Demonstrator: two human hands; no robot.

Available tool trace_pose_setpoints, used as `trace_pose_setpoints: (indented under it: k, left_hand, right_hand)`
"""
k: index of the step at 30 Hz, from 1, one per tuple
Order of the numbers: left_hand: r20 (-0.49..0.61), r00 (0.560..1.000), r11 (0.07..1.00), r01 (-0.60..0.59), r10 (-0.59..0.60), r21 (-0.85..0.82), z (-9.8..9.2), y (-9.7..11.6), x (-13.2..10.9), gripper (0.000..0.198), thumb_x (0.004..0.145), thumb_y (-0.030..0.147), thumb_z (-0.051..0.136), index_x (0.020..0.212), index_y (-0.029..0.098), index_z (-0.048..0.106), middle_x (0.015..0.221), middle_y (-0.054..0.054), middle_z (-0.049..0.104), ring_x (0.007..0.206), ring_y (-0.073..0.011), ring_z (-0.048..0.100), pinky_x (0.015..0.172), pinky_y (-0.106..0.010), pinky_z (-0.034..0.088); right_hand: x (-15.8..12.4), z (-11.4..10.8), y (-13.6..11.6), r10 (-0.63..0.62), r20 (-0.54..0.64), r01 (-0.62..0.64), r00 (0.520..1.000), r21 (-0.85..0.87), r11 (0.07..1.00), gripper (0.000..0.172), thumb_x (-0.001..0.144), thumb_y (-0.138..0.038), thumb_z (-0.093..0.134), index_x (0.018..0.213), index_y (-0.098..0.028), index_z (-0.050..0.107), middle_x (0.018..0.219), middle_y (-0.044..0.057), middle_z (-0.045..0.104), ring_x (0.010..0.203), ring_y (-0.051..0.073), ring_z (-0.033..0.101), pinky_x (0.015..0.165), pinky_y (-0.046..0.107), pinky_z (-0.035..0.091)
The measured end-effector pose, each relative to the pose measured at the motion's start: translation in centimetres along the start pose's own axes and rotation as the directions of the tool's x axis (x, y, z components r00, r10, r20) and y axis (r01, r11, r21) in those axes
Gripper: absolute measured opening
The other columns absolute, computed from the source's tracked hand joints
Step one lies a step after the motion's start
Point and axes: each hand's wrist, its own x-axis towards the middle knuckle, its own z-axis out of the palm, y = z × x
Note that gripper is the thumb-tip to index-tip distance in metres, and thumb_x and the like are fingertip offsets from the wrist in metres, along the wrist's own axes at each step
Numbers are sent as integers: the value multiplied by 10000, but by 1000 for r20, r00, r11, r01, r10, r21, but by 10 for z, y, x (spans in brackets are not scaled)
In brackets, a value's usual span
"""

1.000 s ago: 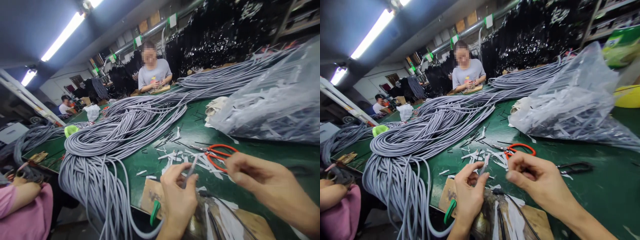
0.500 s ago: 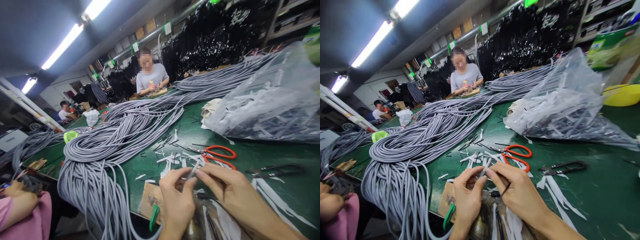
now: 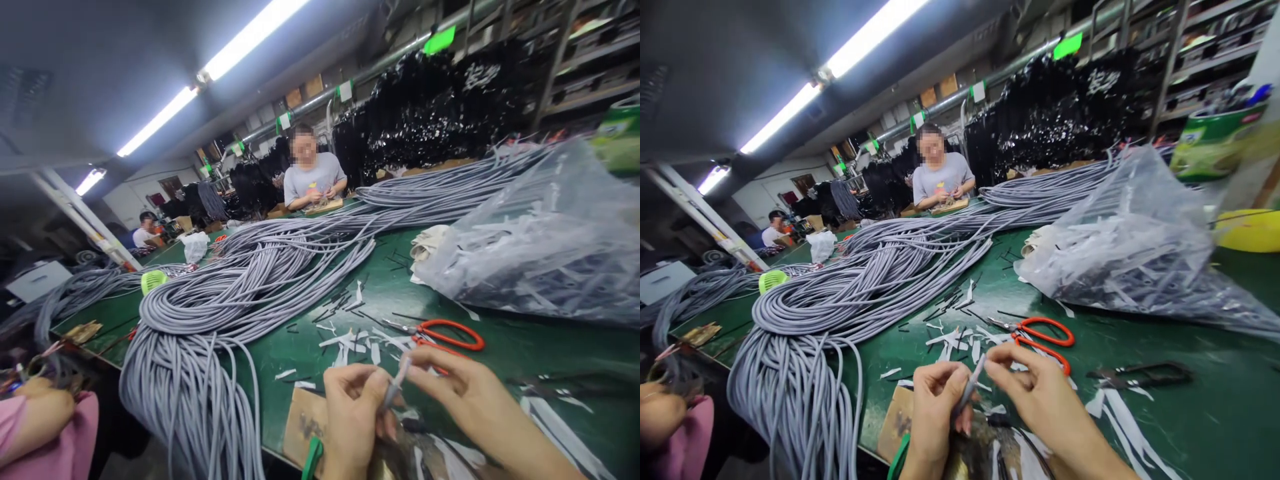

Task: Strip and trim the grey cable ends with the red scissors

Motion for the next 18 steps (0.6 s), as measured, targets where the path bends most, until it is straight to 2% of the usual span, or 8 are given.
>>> trace_pose_setpoints:
  k: [3,6,8,11,13,15,18]
  left_hand:
    - [115,992,998,55,-51,-34,-3,-1,5,555,636,626,779,588,92,636,478,-15,573,274,-34,399,277,-145,234]
    - [171,979,992,118,-108,-48,-1,1,7,594,533,647,826,608,91,629,409,30,496,245,-12,336,257,-127,178]
    - [118,985,990,134,-129,-33,2,4,6,626,486,668,833,608,99,602,402,50,472,238,-2,310,247,-116,169]
    - [-6,997,996,76,-77,-47,5,6,3,614,524,654,826,685,100,616,582,21,575,277,18,337,255,-107,246]
    - [-71,997,995,12,-19,-96,5,5,1,566,565,610,834,753,109,651,713,10,606,312,24,360,275,-109,304]
    - [-115,993,989,-25,8,-148,3,4,0,536,576,595,838,746,115,668,701,18,593,317,17,366,273,-110,300]
    - [-121,993,977,-32,7,-212,1,2,-2,537,582,608,830,746,112,706,684,-15,634,318,5,371,272,-111,258]
  right_hand:
    - [-7,-1,-2,24,38,-26,999,61,998,607,664,-741,609,880,-194,756,598,35,638,408,141,500,378,247,449]
    - [-15,2,-13,-27,143,25,989,16,1000,524,730,-689,608,820,-198,768,657,79,699,603,226,652,605,320,570]
    - [-16,4,-18,-121,157,133,980,-72,988,459,778,-639,599,731,-209,754,689,86,720,677,245,679,688,329,571]
    - [-15,5,-17,-278,115,298,954,-243,923,397,858,-517,570,614,-226,685,606,48,689,572,203,642,570,271,530]
    - [-14,5,-15,-343,95,356,934,-307,883,400,896,-444,545,569,-233,641,550,25,654,503,177,603,501,250,488]
    - [-15,6,-16,-367,103,381,924,-298,875,414,914,-431,524,568,-241,651,557,23,653,515,175,610,513,246,494]
    - [-17,11,-23,-355,159,383,921,-207,900,453,909,-529,503,612,-258,713,620,41,686,598,198,653,598,257,545]
